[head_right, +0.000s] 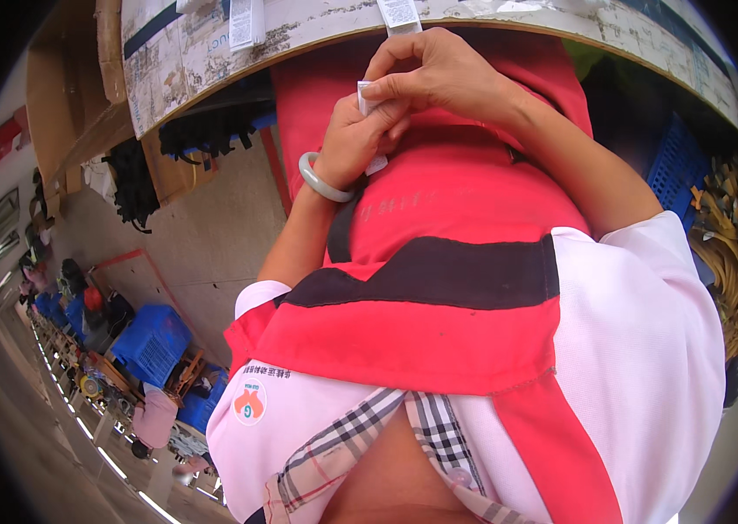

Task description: Fold and stack white product labels at a manufacturing workstation.

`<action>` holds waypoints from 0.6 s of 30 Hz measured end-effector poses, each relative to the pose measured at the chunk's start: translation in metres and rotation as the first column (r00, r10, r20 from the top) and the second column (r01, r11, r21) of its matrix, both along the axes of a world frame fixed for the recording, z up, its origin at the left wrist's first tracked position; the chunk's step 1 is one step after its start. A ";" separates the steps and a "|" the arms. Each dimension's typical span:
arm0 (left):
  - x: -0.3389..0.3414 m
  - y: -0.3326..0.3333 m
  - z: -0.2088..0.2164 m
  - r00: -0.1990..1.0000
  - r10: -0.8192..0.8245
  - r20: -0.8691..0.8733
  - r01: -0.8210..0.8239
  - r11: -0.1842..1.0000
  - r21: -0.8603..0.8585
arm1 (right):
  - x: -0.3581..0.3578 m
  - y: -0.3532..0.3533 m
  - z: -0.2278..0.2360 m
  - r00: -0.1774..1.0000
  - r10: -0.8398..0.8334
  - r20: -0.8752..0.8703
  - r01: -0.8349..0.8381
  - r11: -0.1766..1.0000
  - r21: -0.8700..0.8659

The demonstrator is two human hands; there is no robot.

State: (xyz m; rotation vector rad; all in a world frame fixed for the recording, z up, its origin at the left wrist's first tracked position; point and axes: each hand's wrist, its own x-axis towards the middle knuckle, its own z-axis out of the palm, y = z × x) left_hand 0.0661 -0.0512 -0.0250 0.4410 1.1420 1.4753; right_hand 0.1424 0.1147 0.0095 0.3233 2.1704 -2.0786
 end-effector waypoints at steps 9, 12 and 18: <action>-0.002 0.003 0.011 0.999 -0.046 0.007 0.047 0.997 -0.064 | 0.006 0.002 0.006 0.990 -0.117 0.073 0.121 0.992 -0.047; -0.003 0.000 0.002 0.995 -0.046 0.085 0.047 0.999 -0.013 | 0.011 -0.001 0.012 0.994 0.112 -0.019 -0.109 0.987 0.117; -0.003 0.000 0.002 0.996 -0.019 0.084 0.018 1.000 0.012 | 0.013 -0.002 0.013 0.987 0.137 -0.088 -0.108 0.955 0.275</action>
